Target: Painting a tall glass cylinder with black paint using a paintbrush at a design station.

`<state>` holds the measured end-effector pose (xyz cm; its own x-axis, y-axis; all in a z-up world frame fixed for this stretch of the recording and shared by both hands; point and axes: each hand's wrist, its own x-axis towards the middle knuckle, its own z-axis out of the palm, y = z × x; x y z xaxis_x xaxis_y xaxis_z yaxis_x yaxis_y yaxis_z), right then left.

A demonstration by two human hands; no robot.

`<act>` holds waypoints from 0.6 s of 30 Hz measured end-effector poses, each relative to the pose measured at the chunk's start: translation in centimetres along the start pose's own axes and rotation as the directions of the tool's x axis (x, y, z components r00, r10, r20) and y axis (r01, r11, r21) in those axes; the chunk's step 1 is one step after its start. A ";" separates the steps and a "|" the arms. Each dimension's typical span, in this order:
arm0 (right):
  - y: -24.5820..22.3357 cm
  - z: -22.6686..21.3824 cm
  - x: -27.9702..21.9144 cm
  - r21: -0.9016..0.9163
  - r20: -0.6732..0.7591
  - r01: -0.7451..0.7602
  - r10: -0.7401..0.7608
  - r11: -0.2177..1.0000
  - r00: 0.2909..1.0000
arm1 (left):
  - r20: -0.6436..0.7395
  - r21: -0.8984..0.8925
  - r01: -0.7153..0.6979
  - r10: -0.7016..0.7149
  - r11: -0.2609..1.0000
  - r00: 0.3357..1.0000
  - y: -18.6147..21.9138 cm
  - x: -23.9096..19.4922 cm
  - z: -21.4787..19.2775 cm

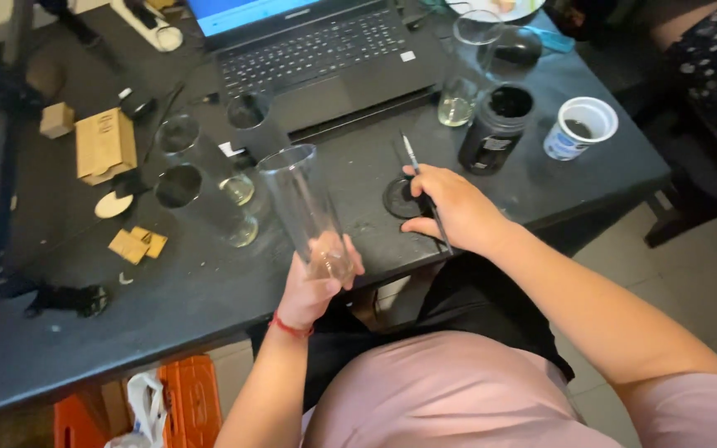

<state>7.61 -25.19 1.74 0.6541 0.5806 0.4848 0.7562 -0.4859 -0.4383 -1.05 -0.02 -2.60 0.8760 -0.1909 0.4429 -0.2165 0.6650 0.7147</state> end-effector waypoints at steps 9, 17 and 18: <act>-1.5 -14.1 -2.5 -0.035 -0.132 0.113 -0.117 0.993 0.984 | -0.053 -0.012 0.238 -0.238 0.971 0.970 0.2 -1.1 -0.9; -0.1 -21.3 2.0 -0.123 -0.073 -0.415 0.408 0.902 0.910 | 0.081 -0.013 0.273 -0.271 0.962 0.959 1.2 0.2 0.2; 0.4 -21.1 2.4 -0.125 -0.075 -0.418 0.412 0.900 0.908 | 0.084 -0.015 0.276 -0.274 0.961 0.958 1.0 0.1 -0.1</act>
<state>9.87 -37.74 18.71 0.9069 0.2781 0.3165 0.4090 -0.7617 -0.5025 -1.14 0.71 -1.90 0.8622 -0.4257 0.2744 0.0400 0.5973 0.8010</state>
